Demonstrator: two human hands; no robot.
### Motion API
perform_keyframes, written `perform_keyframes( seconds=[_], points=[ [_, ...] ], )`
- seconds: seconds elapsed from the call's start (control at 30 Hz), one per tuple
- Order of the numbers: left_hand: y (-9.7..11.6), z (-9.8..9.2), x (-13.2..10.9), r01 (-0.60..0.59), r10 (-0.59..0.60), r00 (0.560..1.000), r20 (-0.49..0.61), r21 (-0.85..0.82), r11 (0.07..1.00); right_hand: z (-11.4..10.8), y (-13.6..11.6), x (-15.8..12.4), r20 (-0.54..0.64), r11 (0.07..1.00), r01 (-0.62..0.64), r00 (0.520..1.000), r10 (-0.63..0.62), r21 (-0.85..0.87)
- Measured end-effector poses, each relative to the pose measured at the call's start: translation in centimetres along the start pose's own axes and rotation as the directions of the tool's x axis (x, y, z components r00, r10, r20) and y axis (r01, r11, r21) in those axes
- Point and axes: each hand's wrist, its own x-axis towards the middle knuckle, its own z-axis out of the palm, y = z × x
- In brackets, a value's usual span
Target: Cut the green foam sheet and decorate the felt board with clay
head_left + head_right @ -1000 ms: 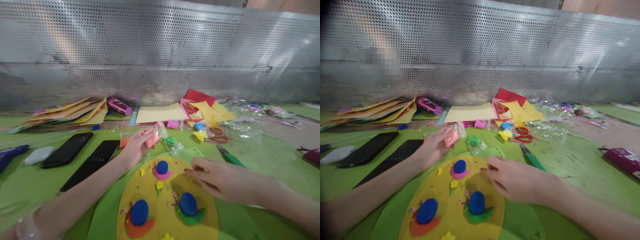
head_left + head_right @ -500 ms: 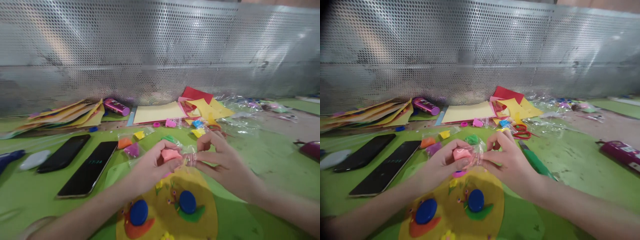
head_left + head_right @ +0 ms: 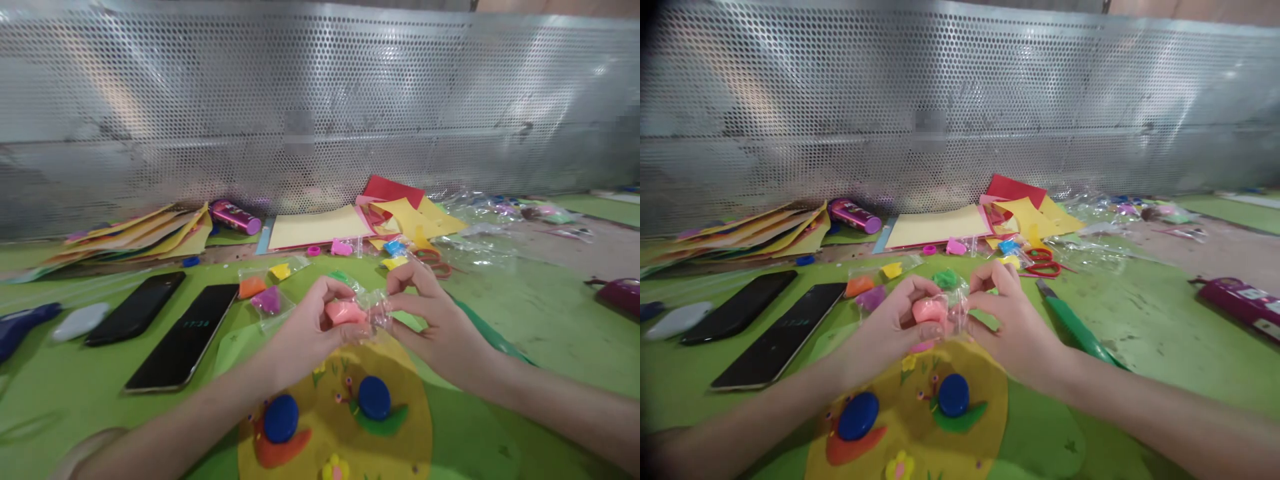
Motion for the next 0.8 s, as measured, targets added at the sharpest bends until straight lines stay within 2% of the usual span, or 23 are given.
perform_keyframes(
  seconds=[0.13,0.33,0.57,0.8],
  points=[
    [-0.5,-0.9,0.8,-0.019,0.018,0.999,-0.03,-0.018,1.0,-0.5,0.4,0.3,-0.042,1.0,-0.013,0.999,0.013,0.006],
    [-1.4,-3.6,2.6,-0.084,0.074,0.984,-0.161,-0.056,0.995,-1.0,1.3,0.6,-0.069,0.999,-0.043,0.997,0.045,0.024],
    [-2.4,-6.8,4.0,-0.118,0.084,0.947,-0.311,-0.09,0.989,-0.2,1.4,0.1,0.007,0.994,-0.085,0.996,0.085,0.071],
    [-3.2,-6.9,4.5,-0.071,0.037,0.937,-0.347,-0.085,0.994,1.4,-0.2,1.3,0.143,0.991,-0.032,0.99,0.013,0.13]
  ],
)
